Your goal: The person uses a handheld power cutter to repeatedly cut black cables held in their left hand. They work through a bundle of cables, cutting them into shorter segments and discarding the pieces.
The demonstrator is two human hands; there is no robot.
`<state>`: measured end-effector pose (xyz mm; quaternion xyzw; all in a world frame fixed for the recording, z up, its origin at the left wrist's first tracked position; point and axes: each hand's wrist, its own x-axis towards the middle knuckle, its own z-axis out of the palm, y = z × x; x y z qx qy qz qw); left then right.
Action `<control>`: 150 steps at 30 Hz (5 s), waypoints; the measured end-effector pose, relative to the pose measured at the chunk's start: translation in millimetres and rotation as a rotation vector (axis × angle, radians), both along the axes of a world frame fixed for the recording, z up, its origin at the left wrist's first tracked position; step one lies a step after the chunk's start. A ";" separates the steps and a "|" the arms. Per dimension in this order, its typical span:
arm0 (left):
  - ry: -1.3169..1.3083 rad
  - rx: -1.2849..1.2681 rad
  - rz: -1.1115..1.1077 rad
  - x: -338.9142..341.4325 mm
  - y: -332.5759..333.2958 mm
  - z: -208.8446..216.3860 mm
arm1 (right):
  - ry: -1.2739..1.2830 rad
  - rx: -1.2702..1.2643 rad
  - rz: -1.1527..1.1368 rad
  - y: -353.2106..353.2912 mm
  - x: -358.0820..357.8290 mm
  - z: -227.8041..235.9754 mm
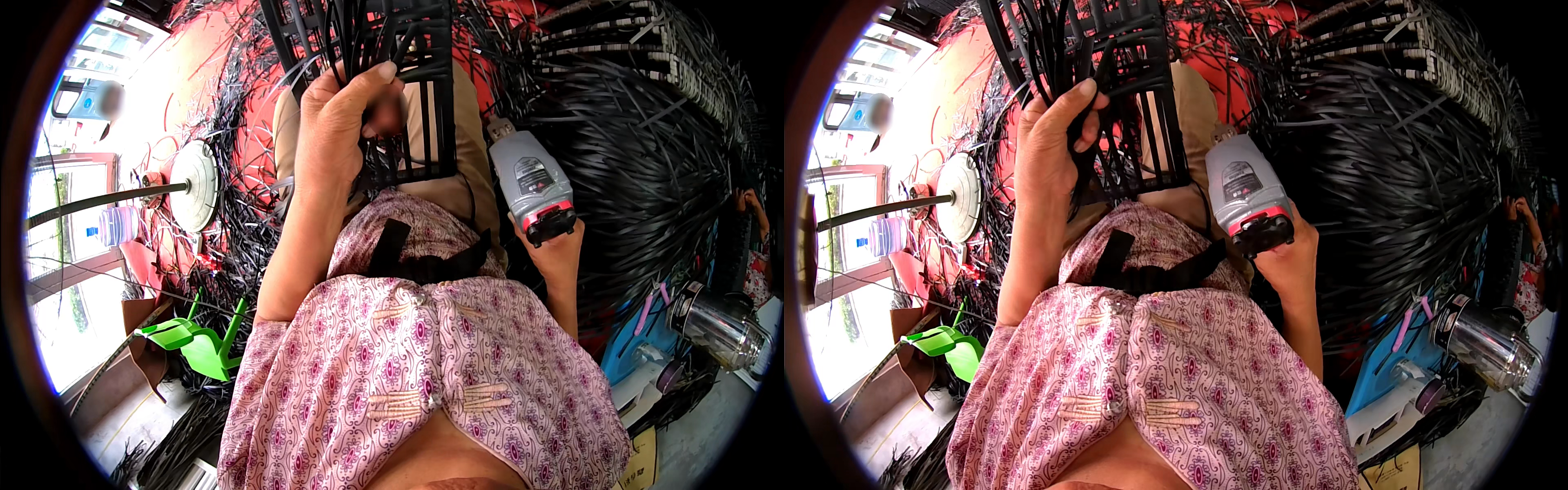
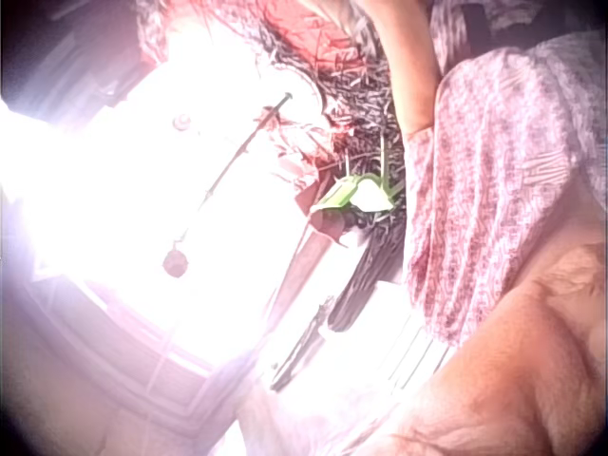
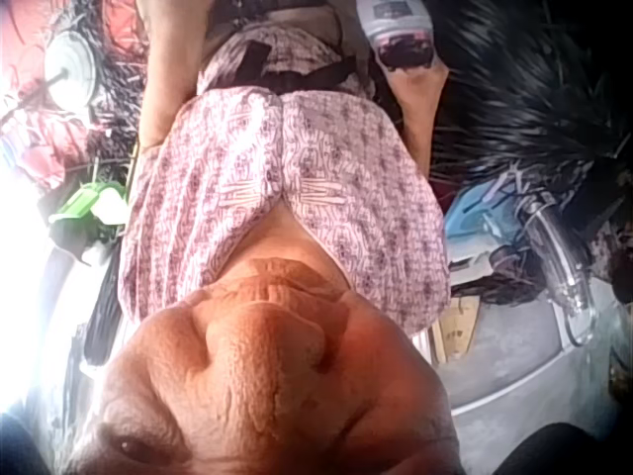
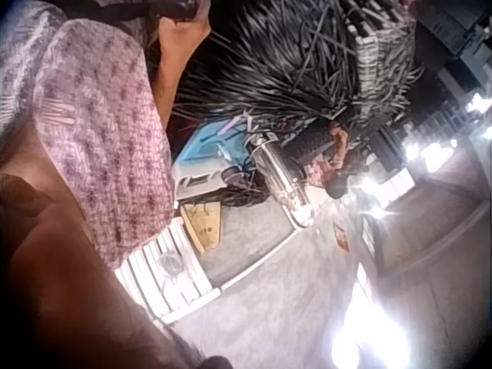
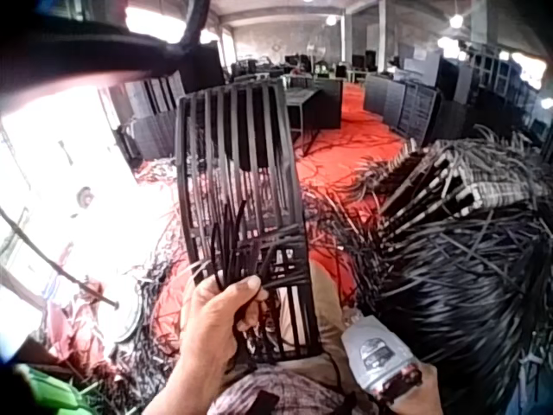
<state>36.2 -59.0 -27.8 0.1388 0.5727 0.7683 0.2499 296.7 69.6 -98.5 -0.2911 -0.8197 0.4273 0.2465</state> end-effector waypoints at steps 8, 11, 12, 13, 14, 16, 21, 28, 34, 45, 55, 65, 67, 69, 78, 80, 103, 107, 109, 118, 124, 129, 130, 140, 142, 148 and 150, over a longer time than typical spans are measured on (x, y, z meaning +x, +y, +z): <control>0.602 -0.476 -0.173 -9.9 -1.6 -3.3 | 0.137 -0.015 0.021 3.0 -6.0 4.2; 0.768 -0.539 -0.138 -13.2 0.8 -8.0 | 0.160 -0.039 0.047 5.1 -13.9 8.6; 0.796 -0.535 -0.117 -12.8 2.1 -7.7 | 0.150 -0.052 0.057 5.8 -16.2 10.0; 0.787 -0.512 -0.131 -11.5 1.1 -3.2 | 0.125 -0.061 0.071 6.9 -17.9 11.4; 0.804 -0.502 -0.153 -14.5 -1.1 -2.4 | 0.109 -0.062 0.083 8.3 -18.7 10.4; 0.866 -0.473 -0.180 -13.9 -0.9 4.0 | 0.078 -0.065 0.103 11.0 -19.6 7.7; 0.995 -0.699 -0.181 -13.3 13.4 -11.3 | 0.097 -0.055 0.125 12.6 -26.8 9.9; 1.040 -0.845 -0.089 -8.1 26.9 -14.6 | 0.144 0.017 0.166 15.4 -37.3 15.7; 1.072 -0.938 -0.052 -5.4 28.5 -17.2 | 0.123 0.120 0.212 25.5 -34.4 -5.9; 1.113 -0.939 -0.002 0.3 28.5 -21.5 | 0.159 0.255 0.298 28.0 -47.7 -4.8; 1.036 -0.901 -0.014 -3.7 27.8 -22.1 | 0.185 0.299 0.281 26.8 -48.6 -1.3; 1.003 -0.901 -0.029 -5.7 28.2 -22.6 | 0.174 0.328 0.275 26.9 -55.8 -0.9; 0.997 -0.897 -0.031 -6.0 29.1 -22.2 | 0.168 0.314 0.271 26.2 -57.0 1.9; 1.001 -0.876 -0.021 -6.3 28.7 -23.9 | 0.167 0.324 0.273 27.0 -56.7 2.1; 1.032 -0.866 -0.007 -8.2 27.8 -25.5 | 0.174 0.337 0.273 25.5 -60.9 11.1; 1.029 -0.868 -0.010 -8.1 27.7 -25.4 | 0.175 0.327 0.269 25.2 -61.2 10.8; 1.041 -0.855 -0.018 -10.7 28.5 -26.6 | 0.065 0.351 0.271 24.7 -60.1 17.2; 1.094 -0.782 0.032 -16.2 32.5 -28.3 | 0.069 0.301 0.278 25.3 -63.4 14.8; 1.092 -0.742 0.060 -16.8 34.0 -27.2 | 0.093 0.284 0.249 29.1 -59.6 5.4; 1.009 -0.744 0.022 -13.3 25.7 -20.4 | 0.151 -0.203 -0.308 57.1 -9.2 43.5; 0.995 -0.606 0.051 -21.5 6.6 -22.3 | 0.244 -0.117 -0.375 140.2 40.8 82.9; 0.842 -0.561 0.158 -24.8 -18.6 -3.5 | -0.053 -0.091 -0.490 226.3 88.7 71.8; 0.799 -0.500 0.180 -26.5 -21.7 -0.7 | -0.081 -0.126 -0.506 240.5 92.7 69.6; 0.501 -0.425 0.149 -44.4 -69.1 7.8 | -0.205 -0.049 -0.576 286.2 49.8 4.1; 0.490 -0.385 0.182 -43.5 -75.1 9.0 | -0.353 0.209 -0.664 276.0 45.2 3.1; 0.482 -0.340 0.162 -43.0 -79.4 1.2 | -0.140 0.725 -0.594 152.2 -43.3 42.9; 0.517 -0.388 0.132 -45.2 -76.0 -0.2 | 0.123 0.205 -0.249 131.5 -91.3 20.7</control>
